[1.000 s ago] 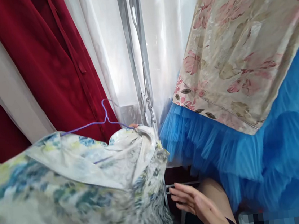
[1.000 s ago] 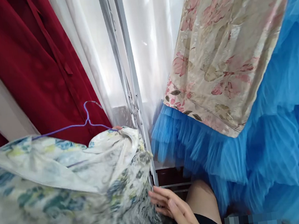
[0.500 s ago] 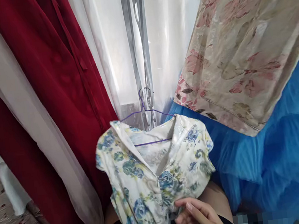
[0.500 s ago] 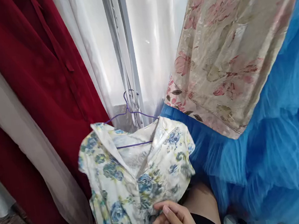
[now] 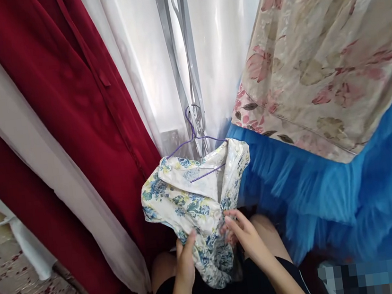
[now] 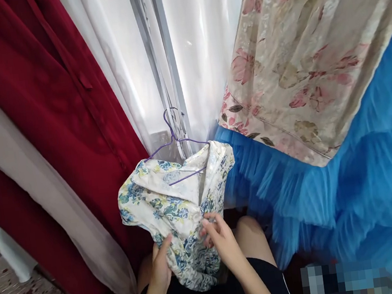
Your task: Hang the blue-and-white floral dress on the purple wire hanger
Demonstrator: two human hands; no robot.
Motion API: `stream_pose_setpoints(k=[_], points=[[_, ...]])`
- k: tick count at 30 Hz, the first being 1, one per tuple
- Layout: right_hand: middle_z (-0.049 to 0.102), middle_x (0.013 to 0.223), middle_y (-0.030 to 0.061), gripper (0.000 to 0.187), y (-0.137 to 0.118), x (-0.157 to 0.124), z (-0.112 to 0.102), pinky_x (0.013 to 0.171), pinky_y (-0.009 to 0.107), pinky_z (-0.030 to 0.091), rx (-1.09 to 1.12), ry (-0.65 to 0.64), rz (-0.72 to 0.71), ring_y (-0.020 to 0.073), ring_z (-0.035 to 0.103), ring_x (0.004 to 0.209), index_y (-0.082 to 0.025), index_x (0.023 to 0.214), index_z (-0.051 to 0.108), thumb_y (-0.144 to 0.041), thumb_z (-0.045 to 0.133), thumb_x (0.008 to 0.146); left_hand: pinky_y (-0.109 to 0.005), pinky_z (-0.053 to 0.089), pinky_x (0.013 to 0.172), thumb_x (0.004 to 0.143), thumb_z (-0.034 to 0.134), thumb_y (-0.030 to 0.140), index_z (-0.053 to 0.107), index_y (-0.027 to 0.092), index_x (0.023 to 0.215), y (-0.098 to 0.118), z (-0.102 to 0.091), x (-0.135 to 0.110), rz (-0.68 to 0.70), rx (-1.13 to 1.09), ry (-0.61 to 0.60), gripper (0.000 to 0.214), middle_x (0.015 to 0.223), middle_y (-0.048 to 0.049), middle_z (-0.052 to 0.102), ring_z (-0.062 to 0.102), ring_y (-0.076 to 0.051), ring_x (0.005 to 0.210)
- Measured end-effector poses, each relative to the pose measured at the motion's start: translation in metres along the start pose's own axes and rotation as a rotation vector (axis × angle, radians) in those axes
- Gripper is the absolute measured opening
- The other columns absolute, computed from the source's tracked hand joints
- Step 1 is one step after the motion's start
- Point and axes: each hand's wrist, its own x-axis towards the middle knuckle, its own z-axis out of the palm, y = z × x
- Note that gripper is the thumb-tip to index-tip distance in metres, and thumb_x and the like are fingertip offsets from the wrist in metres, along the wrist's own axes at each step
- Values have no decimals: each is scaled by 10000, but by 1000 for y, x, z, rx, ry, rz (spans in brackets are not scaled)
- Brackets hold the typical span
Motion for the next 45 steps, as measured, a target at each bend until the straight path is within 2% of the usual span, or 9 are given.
stream_pose_setpoints(k=[4, 9, 14, 17, 20, 24, 32, 41, 45], points=[[533, 518, -42, 432, -11, 34, 17, 459, 259, 332, -95, 20, -99, 135, 468, 448, -221, 776, 531, -631, 657, 827, -415, 518, 964, 634, 845, 295, 686, 168, 1158, -6, 4, -5, -14, 159, 120, 562, 1075, -90, 761, 674, -336, 1143], [427, 476, -60, 393, -18, 28, 19, 491, 257, 279, -59, 19, -159, 103, 366, 456, -218, 632, 481, -494, 635, 865, -361, 532, 895, 676, 779, 324, 707, 166, 1043, -2, -9, 1, 66, 167, 147, 407, 1004, -69, 756, 691, -301, 1064], [453, 444, -50, 420, -8, 5, 10, 488, 261, 247, -72, -44, -71, 94, 339, 432, -216, 613, 467, -493, 638, 878, -356, 502, 929, 707, 755, 336, 656, 190, 1051, 2, -32, 27, 415, 216, 310, 387, 1074, -59, 698, 647, -263, 1083], [486, 449, -48, 393, -9, -3, 8, 486, 256, 256, -89, -76, -71, 98, 372, 430, -214, 648, 487, -476, 640, 897, -386, 452, 1012, 764, 748, 331, 600, 219, 1140, -7, -24, 23, 672, 384, 389, 420, 1208, -75, 617, 571, -261, 1185], [510, 455, -45, 384, -15, -9, 10, 479, 245, 263, -124, -84, -88, 89, 370, 423, -206, 655, 506, -462, 645, 905, -402, 433, 1036, 852, 703, 311, 576, 234, 1207, -18, 5, 4, 749, 608, 133, 384, 1263, -92, 596, 555, -263, 1212], [525, 441, -40, 393, -25, -16, 15, 463, 228, 291, -122, -118, -70, 86, 415, 404, -205, 623, 505, -450, 688, 869, -383, 466, 995, 934, 632, 315, 566, 221, 1221, -27, 44, -18, 586, 727, -228, 310, 1191, -100, 655, 618, -252, 1144], [535, 392, -22, 377, -36, -25, 26, 410, 223, 290, -148, -78, -37, 88, 405, 348, -189, 614, 583, -477, 699, 827, -275, 454, 765, 948, 595, 329, 573, 191, 808, -19, 42, -26, 614, 773, -248, 197, 788, -24, 657, 620, -182, 778], [521, 398, -28, 314, -45, -10, 30, 398, 237, 288, -29, 28, -93, 89, 370, 346, -171, 634, 656, -451, 696, 773, -297, 452, 790, 926, 591, 239, 592, 199, 818, -14, 33, -32, 683, 905, -311, 115, 807, -37, 670, 634, -200, 812], [577, 444, -5, 341, -48, -6, 12, 410, 229, 307, -182, -118, -50, 92, 418, 364, -168, 629, 653, -467, 684, 789, -288, 460, 795, 924, 588, 227, 598, 201, 847, -21, 36, -43, 683, 872, -263, 82, 829, -32, 674, 638, -193, 826]])
